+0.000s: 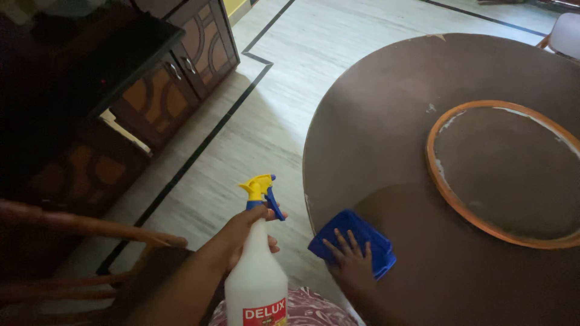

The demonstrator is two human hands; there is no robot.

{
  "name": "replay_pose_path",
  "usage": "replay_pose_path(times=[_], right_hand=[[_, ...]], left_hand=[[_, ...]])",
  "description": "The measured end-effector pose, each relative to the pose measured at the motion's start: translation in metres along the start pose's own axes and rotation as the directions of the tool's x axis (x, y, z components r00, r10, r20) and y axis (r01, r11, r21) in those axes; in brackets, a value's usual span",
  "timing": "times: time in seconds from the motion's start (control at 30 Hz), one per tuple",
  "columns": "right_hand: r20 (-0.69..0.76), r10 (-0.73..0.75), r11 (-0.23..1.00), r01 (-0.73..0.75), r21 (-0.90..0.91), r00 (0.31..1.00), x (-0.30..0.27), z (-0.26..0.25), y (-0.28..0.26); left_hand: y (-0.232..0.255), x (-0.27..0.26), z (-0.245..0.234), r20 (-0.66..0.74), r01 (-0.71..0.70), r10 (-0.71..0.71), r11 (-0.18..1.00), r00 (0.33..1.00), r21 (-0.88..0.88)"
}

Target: The person wipes a round wooden table with a blue cloth while holding a spray bottle. A round tray remains on the table throughout the cleaning process.

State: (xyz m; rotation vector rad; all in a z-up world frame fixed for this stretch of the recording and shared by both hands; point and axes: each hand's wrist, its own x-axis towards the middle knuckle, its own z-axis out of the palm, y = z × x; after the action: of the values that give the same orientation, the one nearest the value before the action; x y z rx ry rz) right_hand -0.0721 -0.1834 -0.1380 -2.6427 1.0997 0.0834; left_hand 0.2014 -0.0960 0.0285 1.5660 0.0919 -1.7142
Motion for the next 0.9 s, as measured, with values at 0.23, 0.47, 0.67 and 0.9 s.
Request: replay_pose_path(times=[0.23, 0.47, 0.67, 0.9], right_hand=[[0.003, 0.025, 0.998, -0.025, 0.058, 1.0, -0.005, -0.011, 0.0], [0.134, 0.057, 0.997, -0.064, 0.05, 0.989, 0.0, -0.009, 0.008], [0.254, 0.042, 0.999, -0.039, -0.016, 0.966, 0.008, 0.021, 0.035], [0.32, 0.169, 0.977, -0.115, -0.18, 0.932, 0.035, 0.027, 0.122]], left_hand=[[0.003, -0.001, -0.019, -0.025, 0.003, -0.002, 0.999, 1.0, 0.049], [0.012, -0.003, -0.013, 0.061, -0.01, 0.005, 0.996, 0.998, 0.087], [0.038, 0.006, 0.004, 0.018, -0.007, 0.005, 0.993, 1.0, 0.114], [0.068, 0.028, 0.022, -0.011, -0.037, 0.038, 0.995, 0.999, 0.093]])
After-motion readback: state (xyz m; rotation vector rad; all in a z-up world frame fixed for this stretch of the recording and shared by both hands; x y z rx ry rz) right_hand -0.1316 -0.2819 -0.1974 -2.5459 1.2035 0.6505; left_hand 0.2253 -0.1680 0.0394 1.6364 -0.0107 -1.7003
